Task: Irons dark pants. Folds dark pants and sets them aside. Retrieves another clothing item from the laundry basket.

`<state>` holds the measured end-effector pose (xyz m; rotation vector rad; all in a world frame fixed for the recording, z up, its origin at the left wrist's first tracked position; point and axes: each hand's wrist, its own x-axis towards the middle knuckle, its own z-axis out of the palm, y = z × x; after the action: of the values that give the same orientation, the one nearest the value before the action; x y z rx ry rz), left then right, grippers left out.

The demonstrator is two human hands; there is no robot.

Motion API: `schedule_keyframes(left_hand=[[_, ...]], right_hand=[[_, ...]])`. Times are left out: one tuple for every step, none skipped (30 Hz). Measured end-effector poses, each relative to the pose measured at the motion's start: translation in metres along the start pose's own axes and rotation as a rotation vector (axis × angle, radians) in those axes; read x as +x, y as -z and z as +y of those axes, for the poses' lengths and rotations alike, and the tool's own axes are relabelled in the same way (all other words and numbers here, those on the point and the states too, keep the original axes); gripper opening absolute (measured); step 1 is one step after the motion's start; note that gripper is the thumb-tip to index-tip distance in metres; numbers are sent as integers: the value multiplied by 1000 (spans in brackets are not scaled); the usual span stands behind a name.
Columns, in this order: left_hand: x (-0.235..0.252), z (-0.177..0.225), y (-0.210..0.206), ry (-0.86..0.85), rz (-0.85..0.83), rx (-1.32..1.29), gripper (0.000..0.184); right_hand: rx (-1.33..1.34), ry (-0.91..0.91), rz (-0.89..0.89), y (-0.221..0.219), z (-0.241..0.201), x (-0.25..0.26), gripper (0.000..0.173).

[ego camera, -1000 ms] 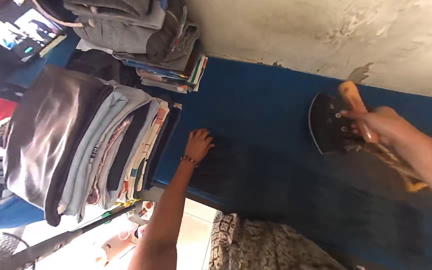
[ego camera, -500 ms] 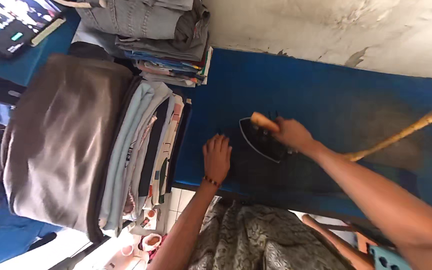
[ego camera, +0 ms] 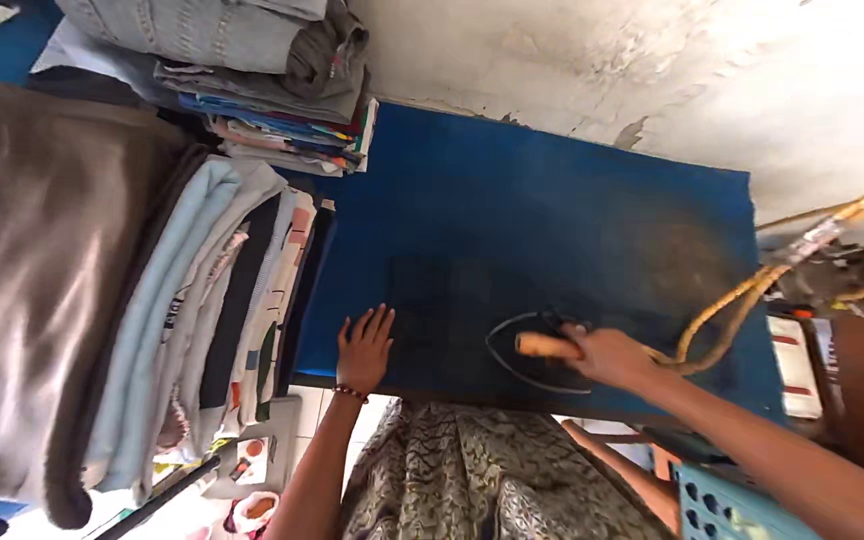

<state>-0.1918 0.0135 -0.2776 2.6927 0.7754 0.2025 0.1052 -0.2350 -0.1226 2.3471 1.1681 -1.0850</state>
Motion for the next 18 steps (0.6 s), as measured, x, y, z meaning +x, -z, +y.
schedule_keyframes(left_hand=[[0, 0, -1, -7, 13, 20, 46], [2, 0, -1, -3, 10, 28, 46], [4, 2, 1, 10, 2, 33, 46], [3, 6, 3, 43, -13, 32, 47], [2, 10, 4, 97, -13, 29, 48], [-2, 17, 4, 176, 29, 25, 50], [-8, 27, 3, 285, 114, -3, 55], [-14, 41, 3, 417, 239, -66, 58], [-20, 63, 3, 582, 373, -185, 59], [-23, 94, 5, 785, 502, -388, 56], [-23, 128, 5, 1006, 601, -622, 52], [-21, 159, 1, 1207, 643, -842, 46], [-18, 187, -5, 1348, 605, -1030, 41], [-16, 210, -10, 1419, 536, -1172, 42], [-12, 229, -14, 1443, 487, -1227, 42], [-8, 244, -17, 1443, 450, -1217, 43], [-3, 253, -18, 1437, 415, -1192, 44], [3, 258, -19, 1429, 372, -1166, 46]], right_hand=[[77, -65, 40, 9, 15, 11, 50], [146, -107, 107, 20, 35, 26, 48], [195, -119, 183, 28, 59, 44, 45], [236, -110, 248, 38, 83, 59, 42], [272, -100, 291, 49, 103, 70, 40], [291, -93, 318, 60, 119, 78, 38], [286, -87, 336, 69, 134, 81, 37], [252, -81, 337, 75, 145, 80, 37], [200, -69, 325, 77, 154, 73, 37], [160, -56, 304, 74, 160, 60, 39], [118, -38, 276, 67, 164, 42, 42], [77, -14, 241, 55, 168, 24, 44], [43, 17, 202, 37, 170, 7, 47], [21, 57, 141, 17, 173, -8, 48], [9, 109, 52, -3, 175, -20, 50], [-11, 163, -34, -19, 178, -28, 52], [-31, 199, -86, -29, 181, -35, 52], [-33, 203, -95, -31, 187, -39, 50]])
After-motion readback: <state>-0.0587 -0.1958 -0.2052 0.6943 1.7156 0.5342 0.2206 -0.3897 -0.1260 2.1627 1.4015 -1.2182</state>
